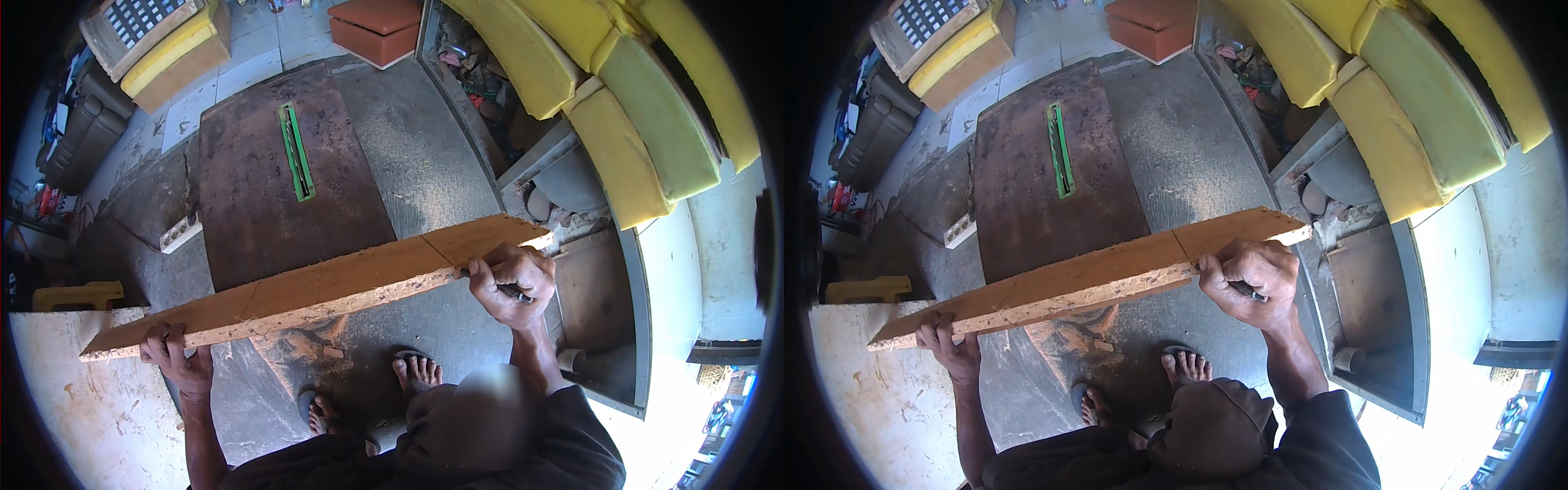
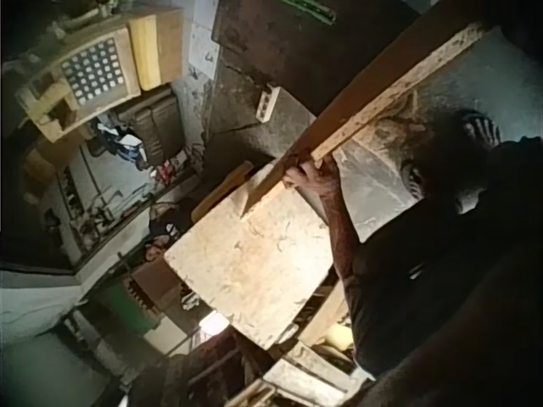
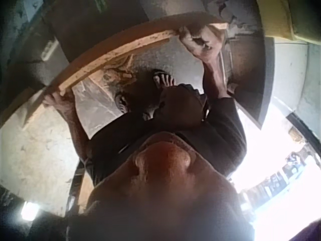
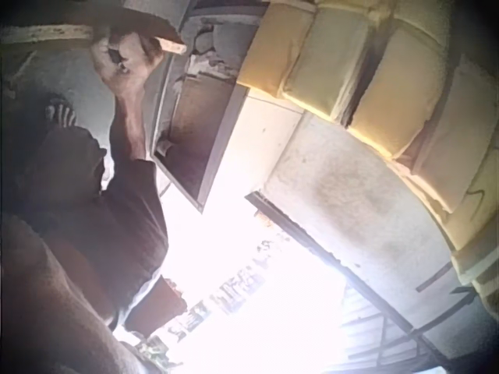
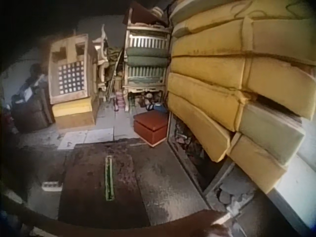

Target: The person sits on the floor and assembles two wooden planks by hammering nails into them. They use a hammer and pliers to drive and adjust the nails, then use a square ruler and pencil to mark measurements on the wood. Finally, they move the assembled piece to a table saw and mark a line on it.

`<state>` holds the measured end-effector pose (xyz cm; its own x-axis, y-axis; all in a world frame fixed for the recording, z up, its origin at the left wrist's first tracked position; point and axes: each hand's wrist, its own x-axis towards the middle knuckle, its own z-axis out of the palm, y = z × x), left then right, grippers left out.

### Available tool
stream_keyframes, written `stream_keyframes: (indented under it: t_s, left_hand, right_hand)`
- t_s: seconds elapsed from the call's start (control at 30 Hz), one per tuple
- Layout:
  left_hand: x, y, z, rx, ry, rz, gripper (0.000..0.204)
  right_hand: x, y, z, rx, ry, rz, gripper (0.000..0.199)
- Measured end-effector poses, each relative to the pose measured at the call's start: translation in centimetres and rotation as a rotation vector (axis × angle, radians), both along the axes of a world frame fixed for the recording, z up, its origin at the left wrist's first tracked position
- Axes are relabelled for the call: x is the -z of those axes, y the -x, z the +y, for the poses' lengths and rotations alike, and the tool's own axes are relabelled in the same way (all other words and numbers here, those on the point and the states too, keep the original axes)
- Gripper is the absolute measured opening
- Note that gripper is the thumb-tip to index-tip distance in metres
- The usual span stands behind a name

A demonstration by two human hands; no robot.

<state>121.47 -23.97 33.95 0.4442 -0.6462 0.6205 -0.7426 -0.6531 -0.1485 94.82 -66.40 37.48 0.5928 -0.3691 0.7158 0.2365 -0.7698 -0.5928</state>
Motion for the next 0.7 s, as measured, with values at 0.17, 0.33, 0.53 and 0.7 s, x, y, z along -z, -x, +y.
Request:
stream_keyframes:
  t_s: [0.17,0.33,0.53,0.7]
  left_hand:
    - [0.26,-0.2,0.17,-0.013,-0.003,-0.002,0.045]
    - [0.14,-0.31,0.07,-0.013,-0.011,-0.008,0.046]
    - [-0.2,-0.52,-0.21,0.0,-0.017,0.028,0.047]
    - [-0.18,-0.67,-0.18,-0.014,-0.018,0.03,0.046]
  right_hand:
    - [-0.03,-0.31,-0.04,0.037,0.031,-0.021,0.04]
    - [-0.41,-0.45,-0.21,0.017,0.132,0.023,0.041]
    - [0.13,-0.33,-0.33,0.025,-0.004,-0.012,0.04]
    - [-0.53,-0.98,-0.28,0.034,0.14,-0.015,0.039]
